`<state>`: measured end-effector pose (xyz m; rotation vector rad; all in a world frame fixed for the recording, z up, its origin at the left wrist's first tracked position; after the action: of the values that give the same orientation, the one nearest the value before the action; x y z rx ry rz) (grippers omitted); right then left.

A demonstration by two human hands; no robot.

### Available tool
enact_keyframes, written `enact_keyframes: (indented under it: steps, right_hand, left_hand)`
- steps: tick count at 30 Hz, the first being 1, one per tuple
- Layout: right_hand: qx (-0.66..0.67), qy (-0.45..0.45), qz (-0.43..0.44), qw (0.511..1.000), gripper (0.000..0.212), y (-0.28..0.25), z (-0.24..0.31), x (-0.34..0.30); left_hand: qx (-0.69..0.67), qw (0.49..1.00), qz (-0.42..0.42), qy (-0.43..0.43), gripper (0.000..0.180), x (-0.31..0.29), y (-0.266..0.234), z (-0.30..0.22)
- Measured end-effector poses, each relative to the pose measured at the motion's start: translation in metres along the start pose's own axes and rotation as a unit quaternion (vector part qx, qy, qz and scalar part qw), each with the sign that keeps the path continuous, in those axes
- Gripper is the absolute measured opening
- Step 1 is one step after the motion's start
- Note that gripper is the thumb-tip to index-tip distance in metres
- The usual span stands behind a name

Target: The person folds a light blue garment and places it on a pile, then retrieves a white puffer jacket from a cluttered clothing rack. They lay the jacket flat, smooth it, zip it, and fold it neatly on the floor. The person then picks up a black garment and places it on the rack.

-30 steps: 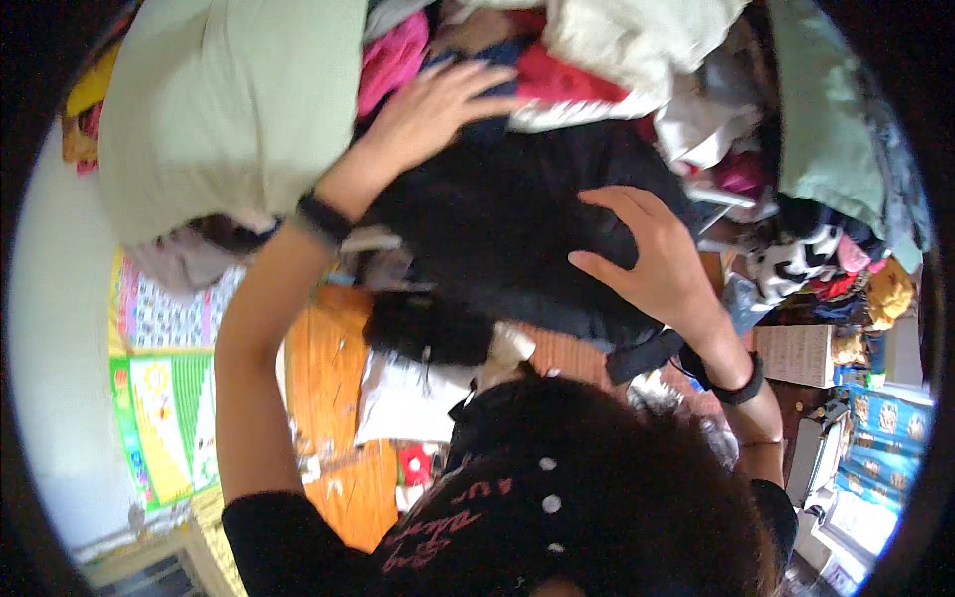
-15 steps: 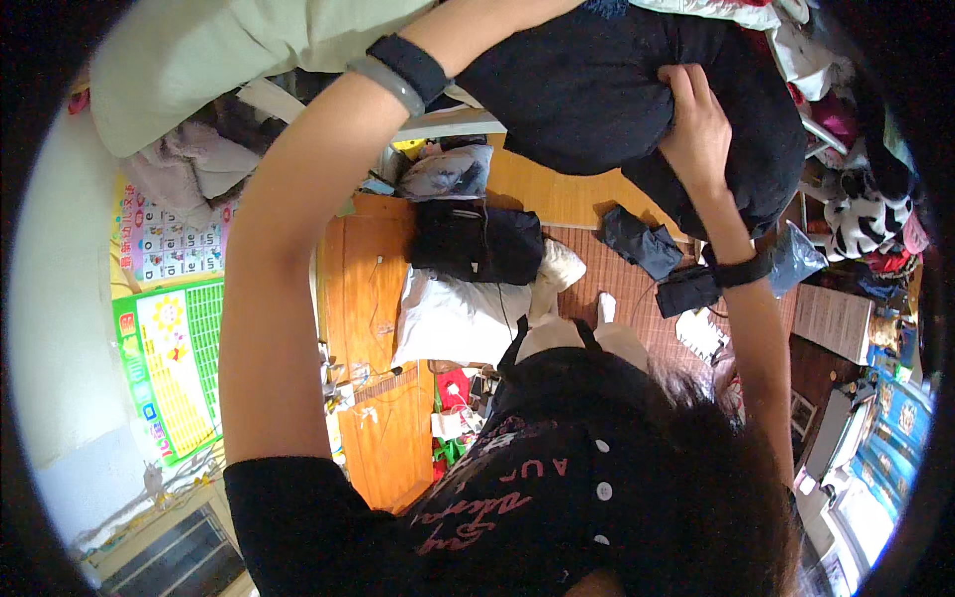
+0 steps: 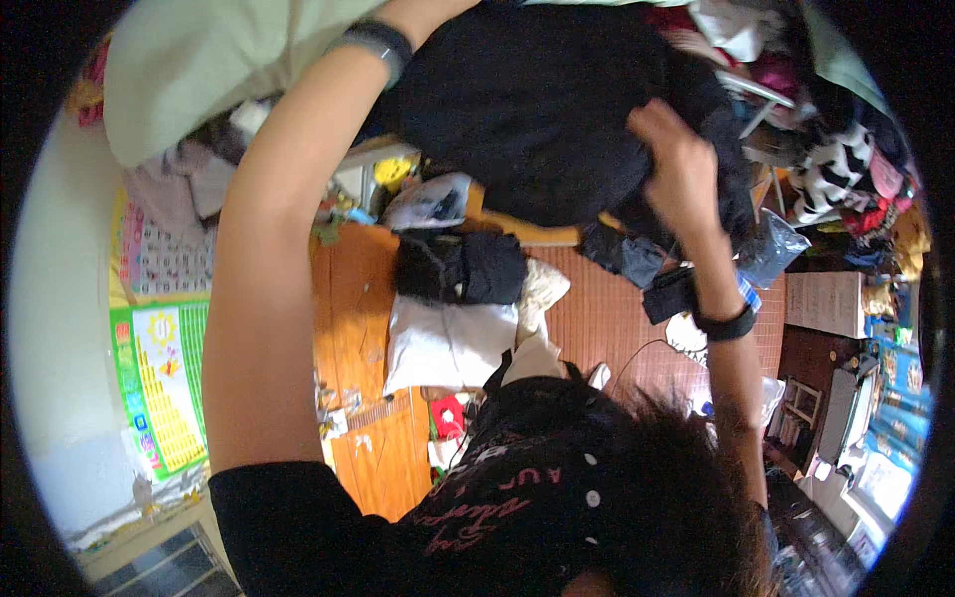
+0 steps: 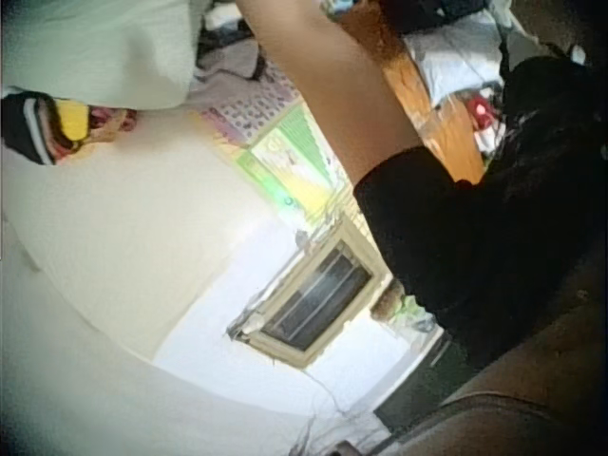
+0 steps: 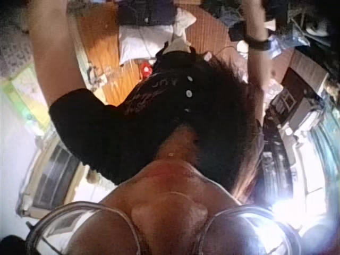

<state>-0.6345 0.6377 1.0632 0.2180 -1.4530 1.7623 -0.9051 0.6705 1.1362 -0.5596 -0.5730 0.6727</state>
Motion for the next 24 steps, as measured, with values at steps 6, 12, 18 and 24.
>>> enact_keyframes:
  steps: [6,12,18,24]
  right_hand:
    - [0.079,0.107,0.098,0.986,0.033,-0.034,-0.005,-0.082]
    - [0.125,0.065,0.062,0.988,0.025,-0.059,-0.004,-0.111]
    - [0.186,0.12,0.063,0.973,0.014,-0.079,-0.012,-0.147]
    - [0.306,0.233,0.062,0.921,0.012,-0.09,-0.034,-0.18]
  left_hand:
    - [0.03,0.975,0.21,-0.064,0.081,0.002,0.012,-0.014]
    - [-0.205,0.967,0.058,-0.141,0.049,0.027,-0.057,-0.08]
    - [-0.314,0.867,-0.045,-0.385,0.052,-0.08,-0.07,-0.157]
    - [-0.775,0.204,0.044,-0.596,0.096,-0.176,-0.013,-0.401]
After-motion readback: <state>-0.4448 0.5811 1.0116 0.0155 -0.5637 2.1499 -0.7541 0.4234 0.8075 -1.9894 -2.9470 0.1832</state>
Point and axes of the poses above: each hand's wrist, its own x-axis towards the middle knuckle, its own y-axis out of the palm, z = x × y, the point moved 9 cm from there along x, towards the middle knuckle, and after that the axes turned 8 degrees about y, right-handed, at the moved point
